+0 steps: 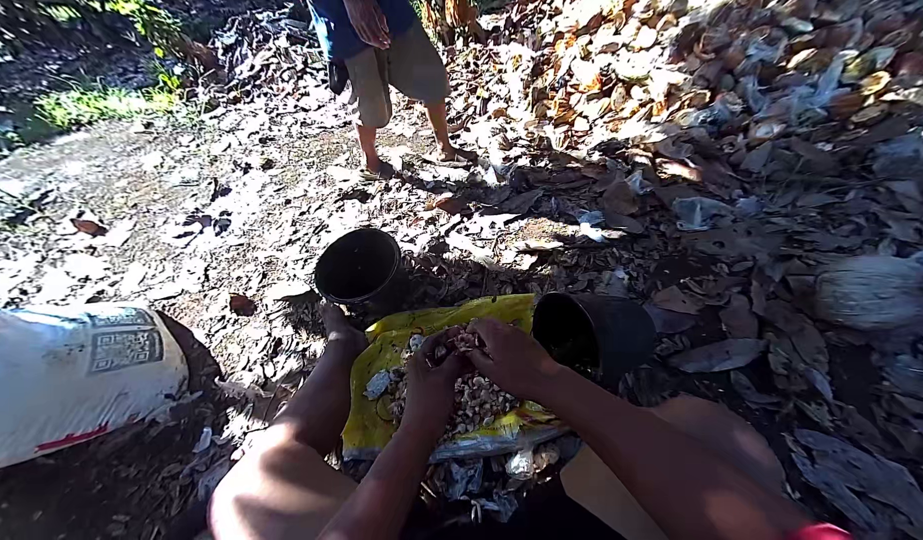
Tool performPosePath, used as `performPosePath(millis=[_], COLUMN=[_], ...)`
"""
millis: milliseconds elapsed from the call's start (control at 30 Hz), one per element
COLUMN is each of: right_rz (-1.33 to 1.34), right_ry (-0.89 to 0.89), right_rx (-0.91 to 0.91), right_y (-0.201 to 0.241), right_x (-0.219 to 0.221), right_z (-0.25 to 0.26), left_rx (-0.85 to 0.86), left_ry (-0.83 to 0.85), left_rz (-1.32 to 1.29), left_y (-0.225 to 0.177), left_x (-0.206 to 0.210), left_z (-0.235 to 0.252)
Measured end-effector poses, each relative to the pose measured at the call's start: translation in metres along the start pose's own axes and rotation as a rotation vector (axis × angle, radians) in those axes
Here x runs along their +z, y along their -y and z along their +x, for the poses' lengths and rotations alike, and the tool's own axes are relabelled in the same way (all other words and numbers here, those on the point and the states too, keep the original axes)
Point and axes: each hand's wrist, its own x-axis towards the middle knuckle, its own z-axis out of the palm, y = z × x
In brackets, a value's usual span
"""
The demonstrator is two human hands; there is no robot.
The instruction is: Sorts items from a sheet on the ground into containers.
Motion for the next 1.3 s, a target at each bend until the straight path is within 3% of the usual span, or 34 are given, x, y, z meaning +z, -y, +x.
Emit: performPosePath(millis=[167, 333, 467, 800, 1067, 1300], right_rz=[0.025, 0.288, 0.283, 0.149, 0.336, 0.205], right_ry=[-0.002, -0.014, -0.038, -0.015, -0.011, 0.027], right_rx=[-0.009, 0.008, -0.009, -0.03, 0.019, -0.011], right_y=[0.0, -0.001, -0.004, 0.0, -0.005, -0.003], right_x=[0.005, 0.003, 0.007, 0.003, 0.002, -0.002], right_z=[0.0, -0.001, 0.001, -0.001, 0.001, 0.001], left_rx=[0.055, 0.268, 0.43, 0.468, 0.522, 0.543], left_ry=[0.021, 0.042, 0.062, 0.091, 0.112, 0.146], left_rz=[0.13, 0.535, 0.822, 0.877, 0.9, 0.995], left_y=[0.004, 0.011, 0.011, 0.01, 0.012, 0.01], left_x=[-0.001, -0.009, -0.012, -0.012, -0.013, -0.014], left_z=[0.002, 0.004, 0.003, 0.001, 0.0, -0.003])
